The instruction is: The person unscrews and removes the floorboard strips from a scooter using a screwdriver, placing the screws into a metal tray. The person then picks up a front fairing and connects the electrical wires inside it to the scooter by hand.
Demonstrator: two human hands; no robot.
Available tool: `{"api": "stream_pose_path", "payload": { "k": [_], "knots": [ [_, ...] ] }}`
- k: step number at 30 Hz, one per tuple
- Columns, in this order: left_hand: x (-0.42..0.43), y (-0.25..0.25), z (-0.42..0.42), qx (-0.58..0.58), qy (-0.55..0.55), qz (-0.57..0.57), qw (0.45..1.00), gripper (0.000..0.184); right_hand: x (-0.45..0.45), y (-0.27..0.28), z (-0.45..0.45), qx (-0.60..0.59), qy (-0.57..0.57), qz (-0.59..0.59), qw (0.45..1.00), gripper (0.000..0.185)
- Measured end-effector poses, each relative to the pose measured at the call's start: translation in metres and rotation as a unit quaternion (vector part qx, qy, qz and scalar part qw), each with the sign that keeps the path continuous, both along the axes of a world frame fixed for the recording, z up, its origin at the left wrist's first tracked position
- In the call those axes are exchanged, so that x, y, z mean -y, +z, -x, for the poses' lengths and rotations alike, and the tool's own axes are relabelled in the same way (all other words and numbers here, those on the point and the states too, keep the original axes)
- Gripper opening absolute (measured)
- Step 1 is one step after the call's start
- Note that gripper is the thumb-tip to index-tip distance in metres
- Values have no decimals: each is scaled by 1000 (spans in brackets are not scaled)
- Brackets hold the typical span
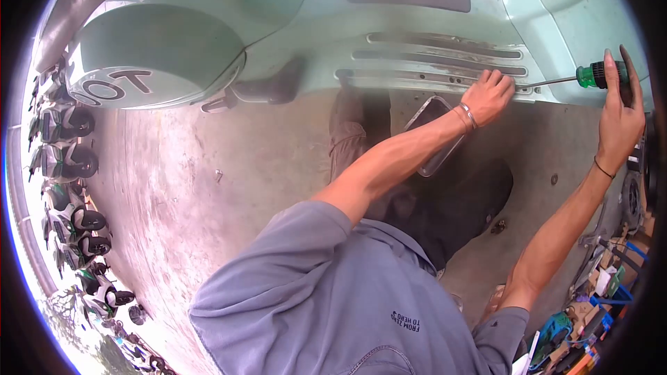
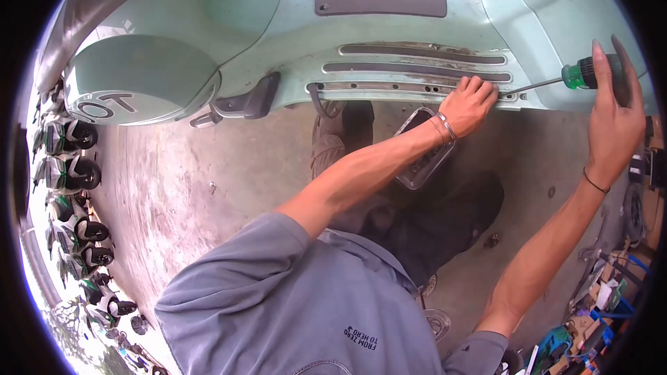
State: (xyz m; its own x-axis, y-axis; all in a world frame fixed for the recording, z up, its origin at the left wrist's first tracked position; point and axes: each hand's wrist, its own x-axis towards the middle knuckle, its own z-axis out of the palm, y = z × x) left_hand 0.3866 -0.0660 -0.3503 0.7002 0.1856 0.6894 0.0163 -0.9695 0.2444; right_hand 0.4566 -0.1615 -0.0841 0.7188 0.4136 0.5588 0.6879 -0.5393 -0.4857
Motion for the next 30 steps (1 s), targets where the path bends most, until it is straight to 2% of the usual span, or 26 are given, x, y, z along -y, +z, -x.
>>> {"api": "stream_pose_path", "payload": {
  "k": [4, 6, 7, 8, 10, 14, 15, 16, 17, 18, 20, 24, 25, 26, 27, 28, 30],
  "knots": [
    [-1, -5, -3, 2, 7, -3, 1000, 49, 6, -11, -16, 10, 68, 1, 998, 39],
    [1, -8, -4, 5, 3, 4, 1000, 50, 9, -15, -15, -55, 221, -167, 959, 38],
    [0, -9, -5, 12, 5, -2, 1000, 50, 12, -15, -17, -78, 232, -161, 956, 38],
    [0, -10, -5, 19, 4, -10, 1000, 49, 11, -13, -14, -77, 230, -161, 957, 38],
    [0, -10, -6, 13, 1, -6, 1000, 49, 3, -7, -4, -26, 13, -30, 999, 38],
    [0, -10, -6, 10, 9, -23, 1000, 48, -1, -10, -4, 65, -6, -25, 998, 39],
    [1, -10, -5, 9, 12, -21, 1000, 48, 5, -12, -13, 4, 112, -116, 987, 38],
    [1, -9, -4, 10, 8, -19, 1000, 48, 11, -13, -18, -59, 227, -205, 950, 37],
    [0, -8, -5, 12, 4, -20, 1000, 48, 12, -12, -17, -79, 231, -190, 951, 37],
    [1, -10, -5, 11, 2, -21, 1000, 48, 10, -12, -15, -79, 229, -191, 951, 37],
    [0, -11, -7, 11, 1, -6, 1000, 47, 1, -10, -11, 12, 11, -79, 997, 37],
    [-2, -8, -4, 8, 17, -31, 999, 47, 1, -13, -8, 22, 20, -47, 998, 38],
    [0, -9, -4, 9, 13, -25, 1000, 47, 3, -17, -11, -42, 137, -140, 980, 39],
    [1, -9, -5, 12, 7, -21, 1000, 47, 7, -19, -13, -104, 248, -230, 935, 40],
    [1, -9, -5, 9, 4, -15, 1000, 48, 12, -15, -16, -145, 273, -217, 926, 44],
    [0, -9, -5, 12, 4, -21, 1000, 48, 11, -15, -18, -141, 275, -221, 925, 44],
    [0, -9, -4, 8, 2, -20, 1000, 49, 5, -15, -14, -69, 57, -122, 988, 44]
  ]
}}
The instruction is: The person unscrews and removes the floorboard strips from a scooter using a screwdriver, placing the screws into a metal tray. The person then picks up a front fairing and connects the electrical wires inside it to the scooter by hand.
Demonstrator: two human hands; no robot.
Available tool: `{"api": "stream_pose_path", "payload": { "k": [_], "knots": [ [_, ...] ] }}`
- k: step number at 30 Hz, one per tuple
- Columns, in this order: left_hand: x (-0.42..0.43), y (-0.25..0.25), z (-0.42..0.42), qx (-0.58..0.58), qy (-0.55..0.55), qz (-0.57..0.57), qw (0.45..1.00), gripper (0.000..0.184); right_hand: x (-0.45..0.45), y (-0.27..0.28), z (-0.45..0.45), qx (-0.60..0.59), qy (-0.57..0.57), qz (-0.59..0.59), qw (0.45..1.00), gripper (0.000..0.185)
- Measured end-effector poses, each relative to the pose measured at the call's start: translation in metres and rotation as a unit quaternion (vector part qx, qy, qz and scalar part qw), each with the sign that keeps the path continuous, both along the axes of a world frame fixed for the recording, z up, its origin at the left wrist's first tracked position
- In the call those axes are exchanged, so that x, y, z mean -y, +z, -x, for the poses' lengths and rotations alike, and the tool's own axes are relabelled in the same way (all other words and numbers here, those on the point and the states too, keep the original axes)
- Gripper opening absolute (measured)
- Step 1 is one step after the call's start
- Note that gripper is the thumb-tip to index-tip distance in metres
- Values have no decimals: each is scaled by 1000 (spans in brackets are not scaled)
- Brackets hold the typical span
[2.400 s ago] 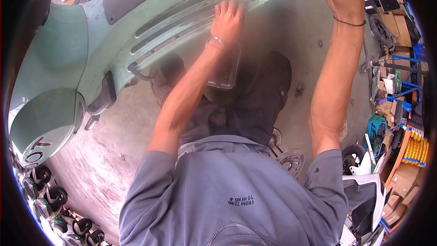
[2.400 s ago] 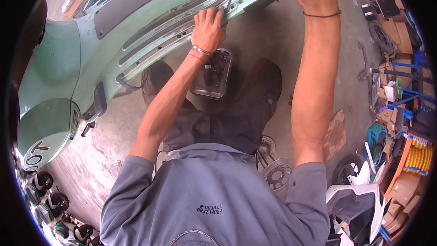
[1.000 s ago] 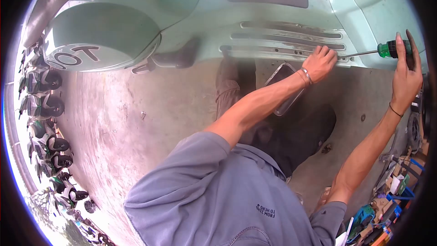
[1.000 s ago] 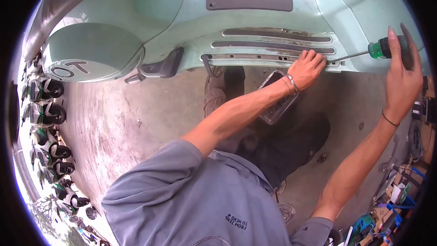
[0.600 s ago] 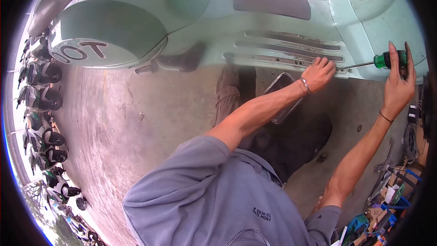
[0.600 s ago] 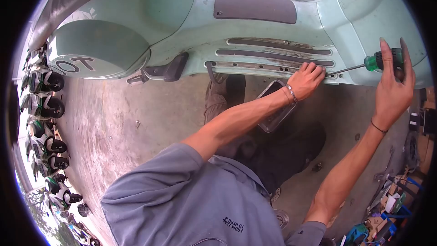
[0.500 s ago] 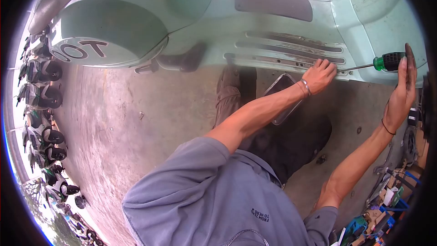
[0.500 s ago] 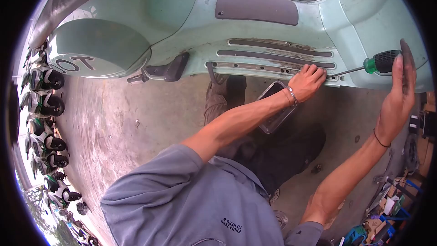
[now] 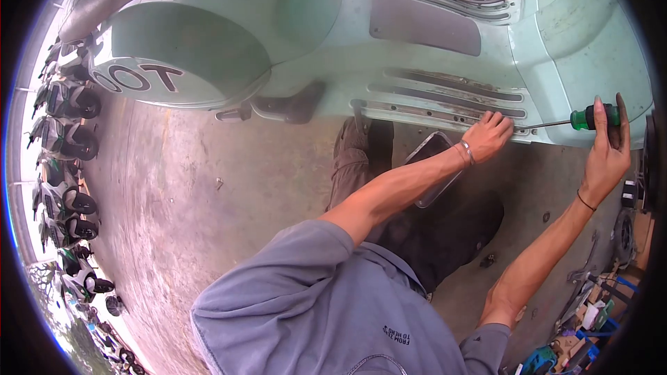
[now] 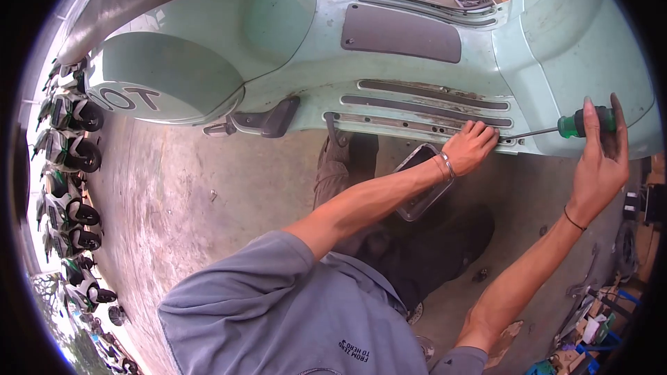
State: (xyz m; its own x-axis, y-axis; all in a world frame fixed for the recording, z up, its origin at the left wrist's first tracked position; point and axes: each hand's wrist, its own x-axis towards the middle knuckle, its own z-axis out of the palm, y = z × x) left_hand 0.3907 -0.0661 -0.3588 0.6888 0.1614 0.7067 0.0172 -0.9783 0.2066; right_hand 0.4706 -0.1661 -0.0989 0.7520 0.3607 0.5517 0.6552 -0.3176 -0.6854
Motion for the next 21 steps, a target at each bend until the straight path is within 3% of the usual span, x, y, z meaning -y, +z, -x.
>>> {"api": "stream_pose_path", "payload": {
  "k": [1, 2, 5, 8, 10, 11, 14, 16, 18, 20, 21],
  "knots": [
    [0, 1, 0, 2, 0, 5, 1000, 51, -4, 0, 5, 48, -83, 57, 994, 48],
    [3, 0, 0, 3, 4, 3, 1000, 51, -1, -1, 2, 49, -79, 54, 994, 48],
    [1, -1, 0, 8, 1, -4, 1000, 49, 2, -2, 2, -25, 123, -77, 989, 45],
    [1, -1, 0, -7, -5, 4, 1000, 43, 8, -5, -8, -44, 173, -79, 981, 44],
    [0, 0, 1, -2, -2, 5, 1000, 42, 5, -10, -10, -26, 122, -65, 990, 43],
    [0, 0, 2, 3, 1, 0, 1000, 41, -4, -7, 5, 13, 22, -13, 1000, 43],
    [0, 1, -1, 16, 7, -6, 1000, 39, -3, -4, 4, 58, -29, 34, 997, 42],
    [1, 1, 2, 20, 5, -6, 1000, 37, -1, -2, 5, -29, 190, -119, 974, 42],
    [0, -1, 1, 1, 8, -13, 1000, 37, 2, -7, -2, -68, 227, -139, 961, 43],
    [1, -2, -1, 21, 3, -13, 1000, 37, 8, -16, -28, 3, 86, -38, 996, 43],
    [1, -2, -1, 14, -1, -14, 1000, 38, 5, -21, -29, -15, 41, -37, 998, 42]
  ]
}}
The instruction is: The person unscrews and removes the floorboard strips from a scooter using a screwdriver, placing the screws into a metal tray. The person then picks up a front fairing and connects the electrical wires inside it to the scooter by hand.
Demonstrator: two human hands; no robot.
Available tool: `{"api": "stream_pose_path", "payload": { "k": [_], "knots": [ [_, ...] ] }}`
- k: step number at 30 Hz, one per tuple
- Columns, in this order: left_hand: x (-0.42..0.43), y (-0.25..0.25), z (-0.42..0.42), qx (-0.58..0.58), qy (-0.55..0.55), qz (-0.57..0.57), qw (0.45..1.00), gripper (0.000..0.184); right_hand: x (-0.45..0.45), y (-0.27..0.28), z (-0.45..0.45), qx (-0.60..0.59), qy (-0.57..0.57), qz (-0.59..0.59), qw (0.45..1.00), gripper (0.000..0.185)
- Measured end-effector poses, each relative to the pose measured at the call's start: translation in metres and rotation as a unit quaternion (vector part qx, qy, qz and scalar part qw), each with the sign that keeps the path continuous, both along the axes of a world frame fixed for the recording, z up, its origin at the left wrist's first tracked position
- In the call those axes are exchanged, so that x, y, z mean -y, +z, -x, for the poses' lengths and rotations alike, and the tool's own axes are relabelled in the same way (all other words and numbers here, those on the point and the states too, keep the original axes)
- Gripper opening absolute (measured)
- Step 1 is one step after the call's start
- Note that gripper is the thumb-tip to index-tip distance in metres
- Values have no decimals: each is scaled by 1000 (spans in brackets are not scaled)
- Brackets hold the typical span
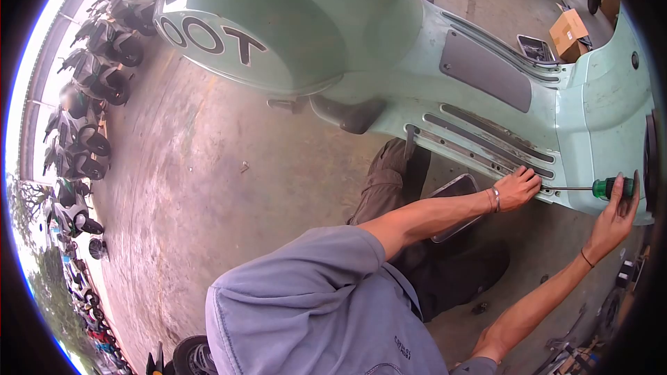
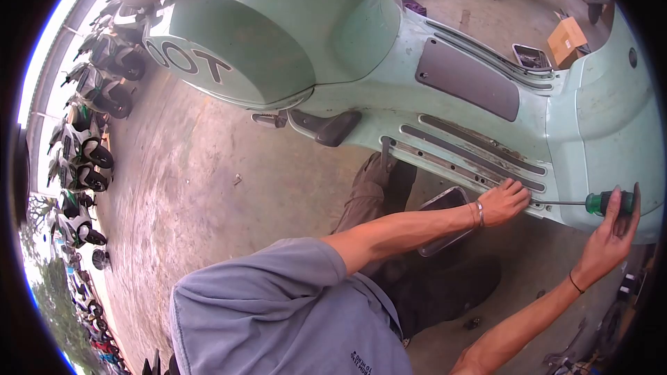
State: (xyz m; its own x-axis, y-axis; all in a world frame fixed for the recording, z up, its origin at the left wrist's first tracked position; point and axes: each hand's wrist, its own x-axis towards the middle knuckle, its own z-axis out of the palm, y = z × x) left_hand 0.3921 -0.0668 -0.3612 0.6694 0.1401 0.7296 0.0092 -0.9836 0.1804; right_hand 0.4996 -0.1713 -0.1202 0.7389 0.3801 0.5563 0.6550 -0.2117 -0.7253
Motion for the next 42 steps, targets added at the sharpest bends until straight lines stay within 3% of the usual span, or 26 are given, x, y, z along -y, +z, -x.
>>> {"api": "stream_pose_path", "payload": {
  "k": [4, 6, 7, 9, 10, 12, 13, 15, 19, 21, 25, 28, 29, 32, 33, 35, 37, 38, 40, 42],
  "knots": [
    [1, -1, 0, 2, 3, 4, 1000, 41, -2, 3, 8, 21, 63, 1, 998, 42],
    [0, 1, 1, -2, 1, 0, 1000, 41, -8, 17, 32, -20, 185, -78, 979, 42],
    [0, 2, 2, -5, 1, -4, 1000, 41, -4, 14, 24, -19, 183, -79, 980, 42],
    [0, 2, 1, -10, -1, -5, 1000, 42, -2, 11, 14, 12, 55, -1, 998, 43],
    [0, 2, 1, -14, -1, -6, 1000, 42, -1, 8, 13, 13, 55, -2, 998, 43],
    [1, 0, -2, -10, 0, -3, 1000, 42, -17, 19, 42, 0, -143, 70, 987, 45],
    [1, -3, -3, -8, 1, 3, 1000, 42, -12, 13, 32, 1, -140, 69, 988, 45],
    [1, 0, 0, -2, 4, 3, 1000, 40, 0, -1, 11, 20, 82, -28, 996, 43],
    [1, 0, 0, -10, -1, -1, 1000, 40, 0, 16, 27, -50, 185, -88, 977, 42],
    [1, 1, 0, -15, 2, -1, 1000, 40, 1, 9, 15, -12, 31, -9, 999, 45],
    [0, 0, -2, -16, 0, -1, 1000, 40, -10, 6, 20, 19, -71, 42, 996, 47],
    [2, -2, 0, -12, 2, 2, 1000, 40, 0, 16, 21, -40, 191, -53, 979, 44],
    [0, -1, 0, -14, 0, -3, 1000, 40, 3, 15, 16, -40, 188, -53, 980, 44],
    [0, 1, 1, -16, -1, -6, 1000, 39, 10, 12, 7, -46, 172, 10, 984, 45],
    [0, 2, 2, -15, -7, -1, 1000, 39, 0, 7, 11, 27, 39, 55, 997, 45],
    [0, 3, 2, 5, -1, -2, 1000, 34, 1, 5, 10, 102, -93, 101, 985, 45],
    [-3, 5, 1, 5, 2, -3, 1000, 34, 7, 6, 2, 11, 27, 34, 999, 44],
    [0, 3, 2, 2, 0, -2, 1000, 34, 5, 10, 9, 8, 29, 38, 999, 44],
    [0, 3, 3, -2, -1, -1, 1000, 34, -3, 22, 29, 15, 171, -55, 984, 46],
    [-1, 3, 3, -1, -2, 0, 1000, 33, 3, 11, 8, 1, 117, -26, 993, 45]
  ]
}}
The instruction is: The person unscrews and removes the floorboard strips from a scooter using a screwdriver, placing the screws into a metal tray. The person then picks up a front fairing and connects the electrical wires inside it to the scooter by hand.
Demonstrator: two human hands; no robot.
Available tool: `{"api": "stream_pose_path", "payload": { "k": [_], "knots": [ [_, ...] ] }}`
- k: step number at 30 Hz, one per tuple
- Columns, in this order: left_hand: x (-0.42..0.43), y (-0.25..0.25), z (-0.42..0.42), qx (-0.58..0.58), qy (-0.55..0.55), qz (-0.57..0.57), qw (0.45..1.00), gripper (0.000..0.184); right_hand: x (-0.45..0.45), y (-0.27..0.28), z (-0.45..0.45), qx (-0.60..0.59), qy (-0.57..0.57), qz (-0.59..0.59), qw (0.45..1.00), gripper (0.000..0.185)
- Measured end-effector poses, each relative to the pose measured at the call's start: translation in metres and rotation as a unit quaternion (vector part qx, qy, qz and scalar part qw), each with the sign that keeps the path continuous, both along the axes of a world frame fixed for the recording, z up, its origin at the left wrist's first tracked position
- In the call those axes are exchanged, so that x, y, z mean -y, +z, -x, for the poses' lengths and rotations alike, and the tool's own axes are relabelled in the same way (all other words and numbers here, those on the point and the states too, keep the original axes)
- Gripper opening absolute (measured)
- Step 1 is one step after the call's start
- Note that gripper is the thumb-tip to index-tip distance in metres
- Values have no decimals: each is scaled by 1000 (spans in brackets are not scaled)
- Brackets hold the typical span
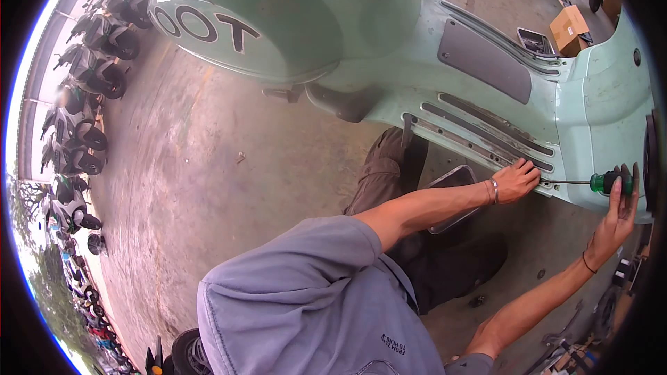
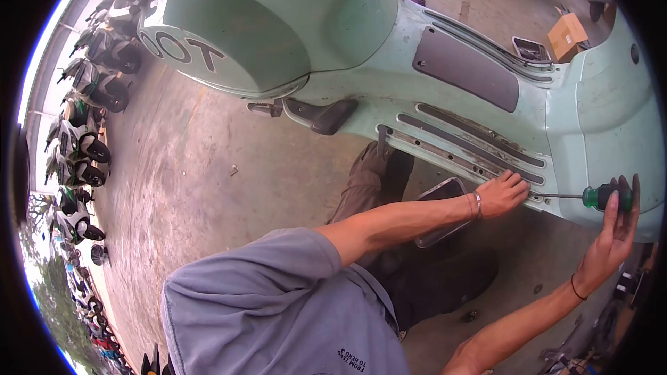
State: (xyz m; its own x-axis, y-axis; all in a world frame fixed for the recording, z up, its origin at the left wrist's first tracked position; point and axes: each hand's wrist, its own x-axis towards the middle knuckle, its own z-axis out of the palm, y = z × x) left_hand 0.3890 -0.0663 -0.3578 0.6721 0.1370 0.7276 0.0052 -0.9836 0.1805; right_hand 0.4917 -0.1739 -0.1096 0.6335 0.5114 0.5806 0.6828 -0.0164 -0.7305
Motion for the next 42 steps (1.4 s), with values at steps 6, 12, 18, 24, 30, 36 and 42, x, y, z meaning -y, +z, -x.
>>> {"api": "stream_pose_path", "payload": {
  "k": [6, 12, 18, 24, 30, 36, 42],
  "knots": [
    [1, 1, -1, 17, 15, -12, 1000, 33, -9, 12, 11, 54, -140, 77, 986, 44],
    [1, -2, 0, -4, -8, 8, 1000, 35, -4, 14, 7, 42, -116, 82, 989, 45],
    [0, -1, 1, 1, 3, -3, 1000, 37, -6, 6, 3, 6, 35, -2, 999, 43],
    [0, 0, 0, -7, 2, -2, 1000, 41, -11, -14, -12, 44, -86, -3, 995, 41],
    [1, -3, 0, -14, 6, -2, 1000, 45, -23, -20, -51, -94, 111, -134, 980, 26],
    [-1, 4, 3, -25, 7, -14, 1000, 45, -48, -17, -68, -237, 554, -129, 788, 35],
    [-1, 6, 1, -45, -13, 24, 999, 47, -44, -10, -13, -201, 140, -256, 935, 17]
  ]
}}
